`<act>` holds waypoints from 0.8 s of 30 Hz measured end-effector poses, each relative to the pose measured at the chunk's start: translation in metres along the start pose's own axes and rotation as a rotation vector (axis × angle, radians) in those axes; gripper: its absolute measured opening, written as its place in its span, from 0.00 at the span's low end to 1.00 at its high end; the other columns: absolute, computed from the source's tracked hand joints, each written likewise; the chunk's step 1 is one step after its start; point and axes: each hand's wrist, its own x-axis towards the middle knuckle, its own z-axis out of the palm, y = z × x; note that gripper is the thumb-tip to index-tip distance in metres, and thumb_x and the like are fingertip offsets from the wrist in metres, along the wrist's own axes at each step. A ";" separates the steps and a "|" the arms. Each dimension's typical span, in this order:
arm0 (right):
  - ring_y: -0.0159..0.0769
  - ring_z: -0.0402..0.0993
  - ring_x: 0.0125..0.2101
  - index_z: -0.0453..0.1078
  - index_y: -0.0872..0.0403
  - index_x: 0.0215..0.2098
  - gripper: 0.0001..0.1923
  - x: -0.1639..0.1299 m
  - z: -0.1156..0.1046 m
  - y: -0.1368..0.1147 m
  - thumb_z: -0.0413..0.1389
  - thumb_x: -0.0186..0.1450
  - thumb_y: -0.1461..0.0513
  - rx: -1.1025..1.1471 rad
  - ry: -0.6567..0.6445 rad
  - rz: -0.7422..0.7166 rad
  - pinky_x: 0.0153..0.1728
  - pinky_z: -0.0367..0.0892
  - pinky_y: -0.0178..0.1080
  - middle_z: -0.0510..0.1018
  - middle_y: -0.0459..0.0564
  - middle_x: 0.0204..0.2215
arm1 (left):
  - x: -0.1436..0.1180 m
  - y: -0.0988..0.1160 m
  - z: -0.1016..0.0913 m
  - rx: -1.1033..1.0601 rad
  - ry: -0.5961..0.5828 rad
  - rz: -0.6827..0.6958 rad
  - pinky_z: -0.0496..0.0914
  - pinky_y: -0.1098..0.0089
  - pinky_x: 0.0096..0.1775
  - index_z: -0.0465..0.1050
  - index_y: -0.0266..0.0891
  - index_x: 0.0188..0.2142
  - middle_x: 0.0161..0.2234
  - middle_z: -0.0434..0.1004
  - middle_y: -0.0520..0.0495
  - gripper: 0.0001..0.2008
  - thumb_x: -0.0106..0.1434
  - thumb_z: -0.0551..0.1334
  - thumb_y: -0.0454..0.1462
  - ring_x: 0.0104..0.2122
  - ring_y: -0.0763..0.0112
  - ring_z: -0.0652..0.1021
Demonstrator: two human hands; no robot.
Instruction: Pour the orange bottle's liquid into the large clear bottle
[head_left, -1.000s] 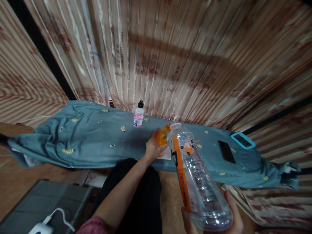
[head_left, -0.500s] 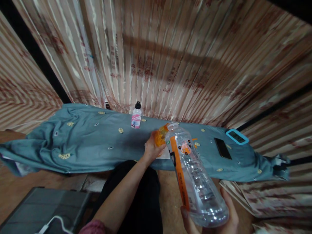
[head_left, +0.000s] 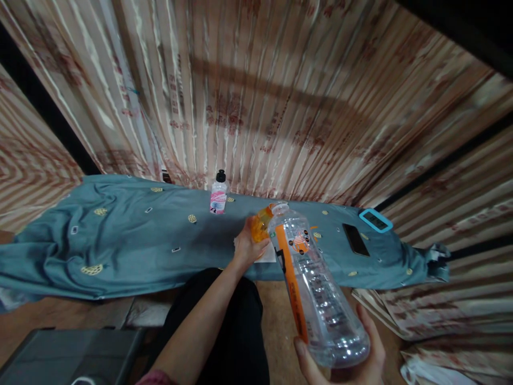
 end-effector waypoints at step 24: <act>0.44 0.72 0.40 0.55 0.59 0.69 0.54 0.001 0.007 -0.009 0.69 0.52 0.47 0.019 0.016 -0.020 0.46 0.72 0.50 0.72 0.56 0.46 | -0.003 0.012 -0.004 -0.069 -0.048 -0.046 0.75 0.61 0.50 0.64 0.42 0.56 0.46 0.81 0.47 0.31 0.53 0.70 0.32 0.44 0.62 0.82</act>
